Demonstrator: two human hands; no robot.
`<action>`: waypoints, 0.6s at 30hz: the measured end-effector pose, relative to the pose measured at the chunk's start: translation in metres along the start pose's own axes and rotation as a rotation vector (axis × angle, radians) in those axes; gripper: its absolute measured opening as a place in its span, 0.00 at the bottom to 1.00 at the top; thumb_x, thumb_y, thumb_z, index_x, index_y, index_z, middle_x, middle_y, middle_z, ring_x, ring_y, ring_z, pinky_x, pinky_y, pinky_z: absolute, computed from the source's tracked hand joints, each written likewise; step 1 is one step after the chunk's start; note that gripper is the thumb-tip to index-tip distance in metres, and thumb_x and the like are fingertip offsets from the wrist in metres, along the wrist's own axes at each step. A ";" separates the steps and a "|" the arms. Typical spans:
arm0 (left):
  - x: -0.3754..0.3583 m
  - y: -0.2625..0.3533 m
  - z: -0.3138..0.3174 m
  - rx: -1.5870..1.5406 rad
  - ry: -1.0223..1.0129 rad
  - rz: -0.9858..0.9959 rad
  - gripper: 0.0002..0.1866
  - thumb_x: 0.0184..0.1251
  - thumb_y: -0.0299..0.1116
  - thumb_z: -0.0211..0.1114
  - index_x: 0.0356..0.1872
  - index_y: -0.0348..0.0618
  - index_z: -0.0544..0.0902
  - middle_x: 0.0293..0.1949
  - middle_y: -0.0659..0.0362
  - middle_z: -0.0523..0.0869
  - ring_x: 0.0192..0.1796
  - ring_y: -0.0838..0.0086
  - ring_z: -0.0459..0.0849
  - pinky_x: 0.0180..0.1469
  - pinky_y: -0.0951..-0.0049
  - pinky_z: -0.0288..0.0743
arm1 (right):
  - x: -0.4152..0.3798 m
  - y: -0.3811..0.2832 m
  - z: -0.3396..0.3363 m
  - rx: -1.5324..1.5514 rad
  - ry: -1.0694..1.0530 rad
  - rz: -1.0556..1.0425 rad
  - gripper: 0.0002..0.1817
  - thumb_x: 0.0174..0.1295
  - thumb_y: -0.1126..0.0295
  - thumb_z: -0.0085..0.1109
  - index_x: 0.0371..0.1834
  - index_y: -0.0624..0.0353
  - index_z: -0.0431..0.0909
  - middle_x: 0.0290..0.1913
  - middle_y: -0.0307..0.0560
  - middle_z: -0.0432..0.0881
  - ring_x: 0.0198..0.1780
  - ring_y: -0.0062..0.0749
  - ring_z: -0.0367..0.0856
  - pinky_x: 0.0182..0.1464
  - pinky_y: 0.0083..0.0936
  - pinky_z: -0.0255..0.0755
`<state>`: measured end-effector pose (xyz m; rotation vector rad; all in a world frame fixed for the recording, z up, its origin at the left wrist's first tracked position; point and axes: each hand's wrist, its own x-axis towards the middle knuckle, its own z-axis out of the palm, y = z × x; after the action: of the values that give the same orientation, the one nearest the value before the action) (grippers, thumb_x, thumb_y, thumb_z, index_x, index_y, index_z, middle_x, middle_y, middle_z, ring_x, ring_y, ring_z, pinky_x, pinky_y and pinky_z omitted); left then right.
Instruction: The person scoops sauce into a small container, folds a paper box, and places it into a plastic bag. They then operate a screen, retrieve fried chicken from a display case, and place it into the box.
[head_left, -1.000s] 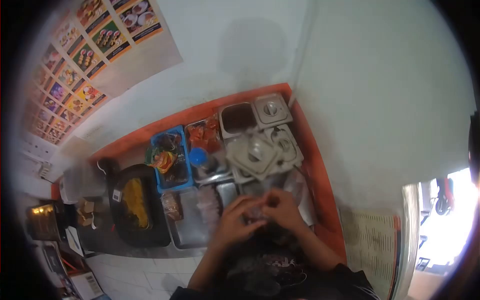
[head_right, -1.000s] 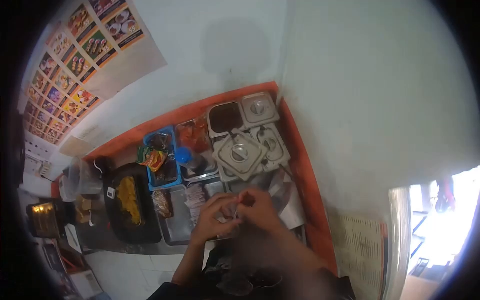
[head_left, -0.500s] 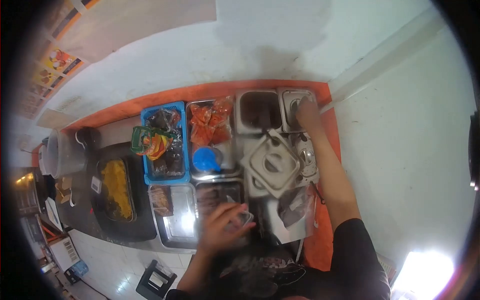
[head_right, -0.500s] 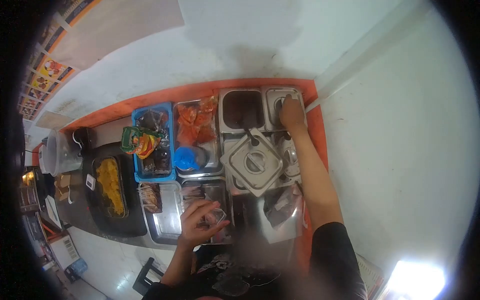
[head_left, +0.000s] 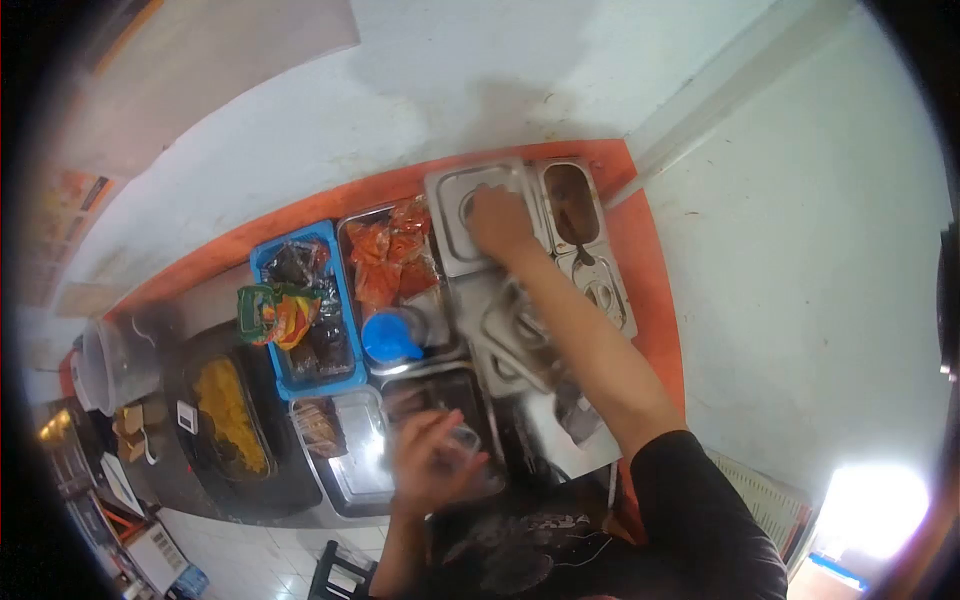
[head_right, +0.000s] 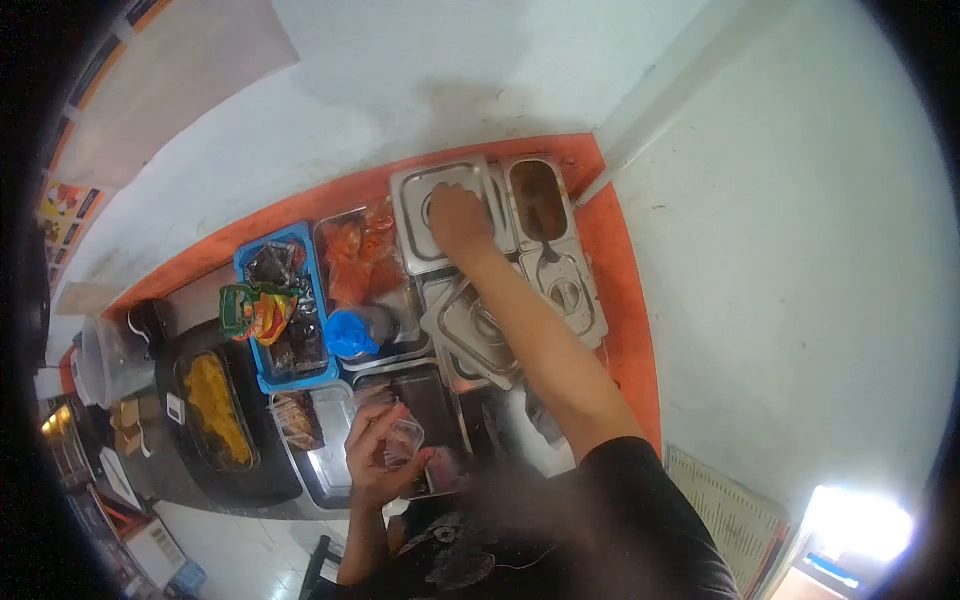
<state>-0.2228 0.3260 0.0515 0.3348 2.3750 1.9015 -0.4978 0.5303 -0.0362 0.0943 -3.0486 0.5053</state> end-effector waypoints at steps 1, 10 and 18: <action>-0.003 -0.003 -0.003 0.053 -0.004 0.021 0.33 0.47 0.24 0.82 0.59 0.33 0.79 0.53 0.50 0.77 0.45 0.73 0.83 0.40 0.79 0.82 | -0.002 -0.002 0.004 -0.001 0.009 0.009 0.09 0.61 0.71 0.52 0.37 0.65 0.80 0.39 0.64 0.83 0.43 0.55 0.85 0.47 0.46 0.79; -0.001 -0.011 -0.008 0.095 -0.003 0.102 0.33 0.46 0.20 0.80 0.59 0.33 0.80 0.54 0.50 0.77 0.47 0.73 0.83 0.40 0.80 0.82 | -0.054 0.057 -0.079 0.192 0.010 0.008 0.13 0.55 0.72 0.60 0.44 0.60 0.80 0.41 0.55 0.81 0.47 0.53 0.80 0.50 0.45 0.73; -0.002 -0.007 -0.002 0.021 0.020 -0.049 0.33 0.45 0.30 0.82 0.57 0.37 0.82 0.37 0.55 0.85 0.43 0.63 0.83 0.46 0.64 0.77 | -0.112 0.123 -0.097 0.184 -0.112 -0.162 0.15 0.56 0.78 0.58 0.48 0.63 0.81 0.48 0.56 0.79 0.53 0.54 0.78 0.54 0.43 0.74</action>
<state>-0.2224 0.3226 0.0447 0.2574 2.3943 1.8691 -0.3911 0.6837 0.0095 0.3860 -3.0573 0.7904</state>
